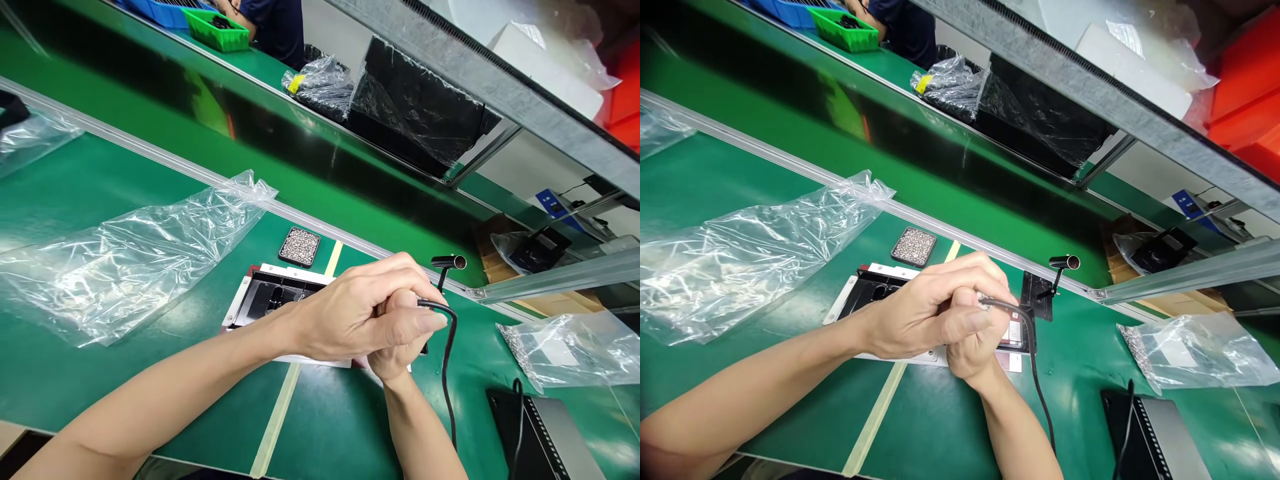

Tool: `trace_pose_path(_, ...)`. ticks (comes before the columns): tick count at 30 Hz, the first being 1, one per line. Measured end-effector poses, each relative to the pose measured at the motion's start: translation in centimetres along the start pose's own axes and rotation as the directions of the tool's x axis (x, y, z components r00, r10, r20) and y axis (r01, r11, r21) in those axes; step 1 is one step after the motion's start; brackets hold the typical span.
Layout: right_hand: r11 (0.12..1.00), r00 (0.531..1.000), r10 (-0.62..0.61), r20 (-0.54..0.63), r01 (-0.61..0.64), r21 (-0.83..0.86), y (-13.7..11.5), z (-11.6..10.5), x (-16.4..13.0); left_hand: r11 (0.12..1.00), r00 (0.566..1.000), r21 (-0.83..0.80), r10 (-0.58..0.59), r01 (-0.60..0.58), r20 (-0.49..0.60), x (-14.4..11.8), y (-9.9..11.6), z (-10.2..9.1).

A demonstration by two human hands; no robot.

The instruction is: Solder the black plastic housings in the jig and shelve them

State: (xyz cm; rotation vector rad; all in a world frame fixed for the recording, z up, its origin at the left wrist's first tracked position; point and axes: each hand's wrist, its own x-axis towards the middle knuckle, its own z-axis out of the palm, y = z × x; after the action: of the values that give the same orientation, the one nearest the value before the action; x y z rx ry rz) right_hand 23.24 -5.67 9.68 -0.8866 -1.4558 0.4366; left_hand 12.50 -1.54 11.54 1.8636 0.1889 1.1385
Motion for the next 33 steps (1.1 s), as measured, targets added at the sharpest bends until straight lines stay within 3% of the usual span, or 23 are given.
trace_pose_path(4,0.999,1.000,-0.012,-0.024,0.011,-0.053,0.6,-0.3,-0.1,1.000,1.000,0.026,-0.017,0.017,-0.006,-0.2,-0.4,0.1)
trace_pose_path(14,0.999,0.998,0.033,-0.053,-0.032,0.020,1.5,-0.2,-0.7,1.000,1.000,0.011,0.004,-0.004,-0.017,0.0,-0.9,0.3)
trace_pose_path(19,0.996,0.995,0.048,-0.086,-0.053,-0.064,1.8,-0.5,-0.9,1.000,1.000,-0.017,-0.007,0.007,-0.024,-0.1,-0.9,0.3)
trace_pose_path(26,1.000,1.000,0.001,-0.019,-0.001,0.021,1.5,-0.2,-0.8,0.999,1.000,-0.025,-0.021,0.020,-0.007,-0.4,-0.9,0.2)
trace_pose_path(33,1.000,1.000,-0.003,-0.025,0.004,0.029,1.6,-0.3,-0.9,0.999,1.000,-0.049,-0.019,0.019,0.000,-0.4,-1.0,0.3)
